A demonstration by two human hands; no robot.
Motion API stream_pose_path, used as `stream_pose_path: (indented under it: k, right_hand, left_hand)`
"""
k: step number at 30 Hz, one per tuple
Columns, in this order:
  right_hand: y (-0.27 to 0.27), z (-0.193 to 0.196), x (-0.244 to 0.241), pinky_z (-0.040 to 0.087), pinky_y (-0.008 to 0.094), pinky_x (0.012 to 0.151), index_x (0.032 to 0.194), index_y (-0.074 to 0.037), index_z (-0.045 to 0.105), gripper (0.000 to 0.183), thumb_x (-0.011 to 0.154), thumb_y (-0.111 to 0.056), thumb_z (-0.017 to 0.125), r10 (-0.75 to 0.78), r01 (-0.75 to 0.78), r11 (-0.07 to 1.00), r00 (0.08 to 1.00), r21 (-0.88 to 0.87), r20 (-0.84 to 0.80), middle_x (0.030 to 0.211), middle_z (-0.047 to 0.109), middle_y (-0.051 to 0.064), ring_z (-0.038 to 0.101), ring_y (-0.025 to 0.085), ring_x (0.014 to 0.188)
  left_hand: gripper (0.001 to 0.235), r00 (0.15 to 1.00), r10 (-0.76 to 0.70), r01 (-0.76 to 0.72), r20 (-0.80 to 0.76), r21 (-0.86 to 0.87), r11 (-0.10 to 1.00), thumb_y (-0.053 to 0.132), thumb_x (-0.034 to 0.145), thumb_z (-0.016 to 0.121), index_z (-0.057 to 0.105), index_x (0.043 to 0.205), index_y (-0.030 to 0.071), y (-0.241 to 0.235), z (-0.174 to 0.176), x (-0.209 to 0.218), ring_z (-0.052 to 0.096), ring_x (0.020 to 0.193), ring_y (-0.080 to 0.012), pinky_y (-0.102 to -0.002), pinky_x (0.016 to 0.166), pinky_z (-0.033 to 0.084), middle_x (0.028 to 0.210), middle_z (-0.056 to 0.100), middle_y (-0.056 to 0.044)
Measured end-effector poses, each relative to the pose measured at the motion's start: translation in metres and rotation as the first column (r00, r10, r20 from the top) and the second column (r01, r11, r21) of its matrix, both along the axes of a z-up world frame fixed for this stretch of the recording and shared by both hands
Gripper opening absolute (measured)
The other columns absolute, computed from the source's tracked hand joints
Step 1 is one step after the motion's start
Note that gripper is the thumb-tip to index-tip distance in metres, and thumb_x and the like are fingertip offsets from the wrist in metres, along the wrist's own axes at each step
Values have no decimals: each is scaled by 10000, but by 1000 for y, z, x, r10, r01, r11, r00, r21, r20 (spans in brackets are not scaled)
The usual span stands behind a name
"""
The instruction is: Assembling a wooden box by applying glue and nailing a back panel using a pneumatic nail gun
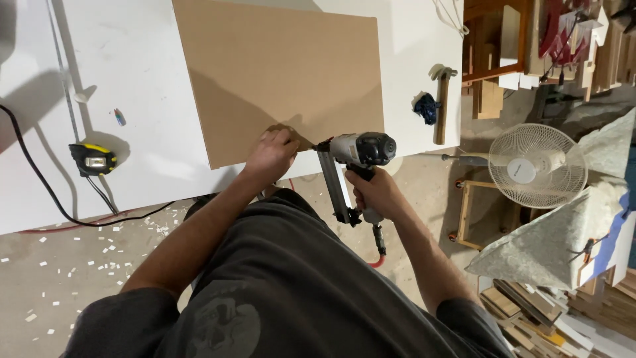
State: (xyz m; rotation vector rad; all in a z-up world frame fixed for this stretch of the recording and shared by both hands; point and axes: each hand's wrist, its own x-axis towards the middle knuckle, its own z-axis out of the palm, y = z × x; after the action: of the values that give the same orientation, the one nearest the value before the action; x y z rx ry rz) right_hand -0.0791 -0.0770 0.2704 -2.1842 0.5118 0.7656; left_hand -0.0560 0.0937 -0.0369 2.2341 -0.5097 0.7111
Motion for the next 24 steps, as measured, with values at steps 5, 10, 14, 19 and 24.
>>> stream_pose_path:
  k: [5, 10, 14, 19, 24]
  right_hand:
    - [6, 15, -5, 534, 360, 425, 719, -38, 572, 346, 932, -245, 752, -18, 18, 1000, 999, 4, 47, 525, 584, 115, 618, 224, 403]
    - [35, 35, -13, 530, 359, 445, 651, -37, 587, 402, 922, -272, 769, 5, -4, 999, 1000, -40, 26, 508, 589, 113, 630, 222, 414]
    - [56, 17, -18, 527, 348, 459, 585, -35, 587, 451, 951, -253, 736, 174, -174, 983, 985, 56, 12, 479, 571, 116, 620, 218, 408]
    - [72, 7, -21, 507, 317, 465, 494, -55, 579, 541, 988, -251, 684, 328, -332, 937, 943, 108, 49, 419, 554, 98, 580, 198, 379]
    - [82, 9, -25, 518, 334, 507, 517, -58, 598, 521, 976, -291, 686, 332, -332, 942, 943, 47, 18, 429, 586, 102, 631, 215, 417]
  left_hand:
    - [99, 999, -49, 49, -6, -51, 997, 212, 854, 691, 734, 904, 138, 13, 17, 1, 640, 785, -309, -413, 707, 472, 924, 598, -83]
    - [149, 987, 18, -14, -158, 22, 1000, 261, 827, 728, 755, 950, 181, 58, 47, -28, 681, 887, -286, -396, 807, 509, 1016, 641, -50]
    - [123, 969, 108, -95, -224, 70, 993, 274, 887, 714, 767, 974, 205, 89, 48, -52, 688, 905, -275, -385, 807, 502, 1008, 647, -27]
    - [127, 949, 133, -127, -284, 41, 991, 258, 912, 713, 779, 1014, 218, 102, 57, -65, 695, 894, -273, -381, 768, 503, 998, 655, -16]
    - [32, 968, 159, -157, -194, 24, 987, 205, 879, 745, 768, 901, 198, 100, 50, -61, 687, 827, -253, -354, 729, 496, 946, 638, -11]
